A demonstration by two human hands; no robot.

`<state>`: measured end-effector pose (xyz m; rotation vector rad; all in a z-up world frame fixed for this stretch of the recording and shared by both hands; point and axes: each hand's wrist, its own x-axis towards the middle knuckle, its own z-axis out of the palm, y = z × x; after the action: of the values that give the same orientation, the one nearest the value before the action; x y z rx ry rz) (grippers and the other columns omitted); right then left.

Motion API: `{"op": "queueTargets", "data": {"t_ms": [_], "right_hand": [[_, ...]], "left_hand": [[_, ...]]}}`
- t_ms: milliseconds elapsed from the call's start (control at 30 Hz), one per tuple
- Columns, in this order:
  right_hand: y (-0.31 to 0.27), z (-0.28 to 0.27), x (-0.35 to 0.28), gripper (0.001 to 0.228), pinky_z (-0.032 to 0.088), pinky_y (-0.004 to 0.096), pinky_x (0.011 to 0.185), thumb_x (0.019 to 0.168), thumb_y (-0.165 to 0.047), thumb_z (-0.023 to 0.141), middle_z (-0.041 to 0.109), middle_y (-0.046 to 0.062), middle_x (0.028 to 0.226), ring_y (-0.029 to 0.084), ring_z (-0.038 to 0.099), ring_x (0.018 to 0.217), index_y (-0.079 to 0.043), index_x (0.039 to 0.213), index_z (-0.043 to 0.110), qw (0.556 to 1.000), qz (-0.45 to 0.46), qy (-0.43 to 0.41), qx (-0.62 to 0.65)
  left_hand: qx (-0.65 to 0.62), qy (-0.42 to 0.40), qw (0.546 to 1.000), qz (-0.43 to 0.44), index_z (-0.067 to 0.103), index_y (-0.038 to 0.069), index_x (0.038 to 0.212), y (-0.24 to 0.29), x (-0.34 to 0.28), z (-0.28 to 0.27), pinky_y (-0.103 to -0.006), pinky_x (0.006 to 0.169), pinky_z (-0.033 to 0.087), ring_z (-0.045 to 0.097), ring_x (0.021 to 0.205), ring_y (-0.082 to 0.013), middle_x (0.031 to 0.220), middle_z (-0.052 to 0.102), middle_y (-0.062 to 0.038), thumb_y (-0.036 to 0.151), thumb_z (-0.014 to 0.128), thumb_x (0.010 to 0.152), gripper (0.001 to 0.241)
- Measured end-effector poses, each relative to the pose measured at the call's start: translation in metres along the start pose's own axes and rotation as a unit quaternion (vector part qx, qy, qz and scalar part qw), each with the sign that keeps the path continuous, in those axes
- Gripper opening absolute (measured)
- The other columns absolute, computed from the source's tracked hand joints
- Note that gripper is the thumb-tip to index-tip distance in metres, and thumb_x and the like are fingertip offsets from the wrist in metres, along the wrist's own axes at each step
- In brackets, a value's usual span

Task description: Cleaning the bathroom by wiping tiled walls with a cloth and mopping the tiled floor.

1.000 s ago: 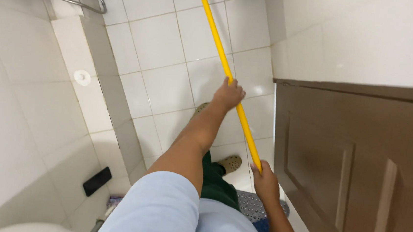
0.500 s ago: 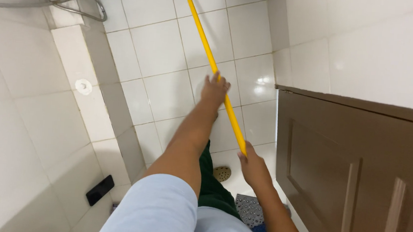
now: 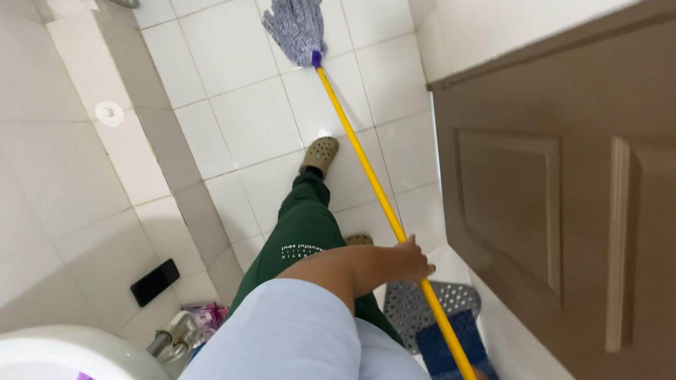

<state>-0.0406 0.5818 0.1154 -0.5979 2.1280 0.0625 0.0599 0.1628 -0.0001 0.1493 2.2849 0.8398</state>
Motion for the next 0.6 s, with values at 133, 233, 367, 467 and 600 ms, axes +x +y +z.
{"op": "queueTargets", "data": {"t_ms": [133,233,367,467,600], "right_hand": [[0.122,0.081,-0.039,0.058,0.037,0.041,0.115,0.094,-0.030,0.065,0.065,0.020,0.137,0.032,0.058,0.134,-0.002,0.144,0.052,0.964,-0.178,-0.028,0.198],[0.050,0.058,-0.066,0.059,0.038,0.041,0.114,0.096,-0.030,0.061,0.061,0.019,0.140,0.030,0.057,0.135,-0.006,0.148,0.048,0.986,-0.036,-0.094,0.133],[-0.108,-0.022,-0.059,0.061,0.051,0.038,0.111,0.096,-0.042,0.063,0.069,0.014,0.133,0.028,0.069,0.123,-0.034,0.153,0.046,0.980,0.153,-0.111,-0.069],[-0.245,-0.109,-0.040,0.057,0.062,0.041,0.096,0.099,-0.045,0.057,0.078,0.012,0.118,0.028,0.078,0.105,-0.042,0.155,0.046,0.972,0.132,-0.102,-0.163],[-0.338,-0.146,0.040,0.053,0.059,0.046,0.095,0.096,-0.047,0.059,0.073,0.008,0.122,0.029,0.074,0.104,-0.040,0.148,0.049,0.975,0.071,-0.069,-0.197]], "left_hand": [[0.002,-0.170,0.983,0.067,0.064,0.029,0.135,0.059,0.034,0.038,-0.0628,0.114,0.039,0.069,0.116,-0.0315,0.116,0.073,-0.006,0.032,0.066,0.094,0.041],[-0.008,-0.200,0.978,0.052,0.062,0.031,0.138,0.061,0.036,0.056,-0.0709,0.115,0.031,0.066,0.117,-0.0339,0.117,0.071,-0.008,0.024,0.064,0.095,0.043],[-0.013,-0.082,0.997,0.003,0.064,0.028,0.136,0.027,-0.016,0.033,-0.0727,0.116,0.027,0.055,0.130,-0.0336,0.125,0.066,-0.006,0.029,0.063,0.098,0.038],[-0.007,0.041,0.999,-0.029,0.057,0.021,0.142,-0.037,-0.011,0.044,-0.0730,0.114,0.030,0.055,0.129,-0.0345,0.132,0.063,-0.008,0.026,0.053,0.104,0.038],[0.004,0.073,0.992,-0.099,0.051,0.021,0.146,-0.146,-0.036,-0.004,-0.0700,0.113,0.033,0.052,0.130,-0.0356,0.137,0.058,-0.007,0.024,0.050,0.102,0.044]]}}
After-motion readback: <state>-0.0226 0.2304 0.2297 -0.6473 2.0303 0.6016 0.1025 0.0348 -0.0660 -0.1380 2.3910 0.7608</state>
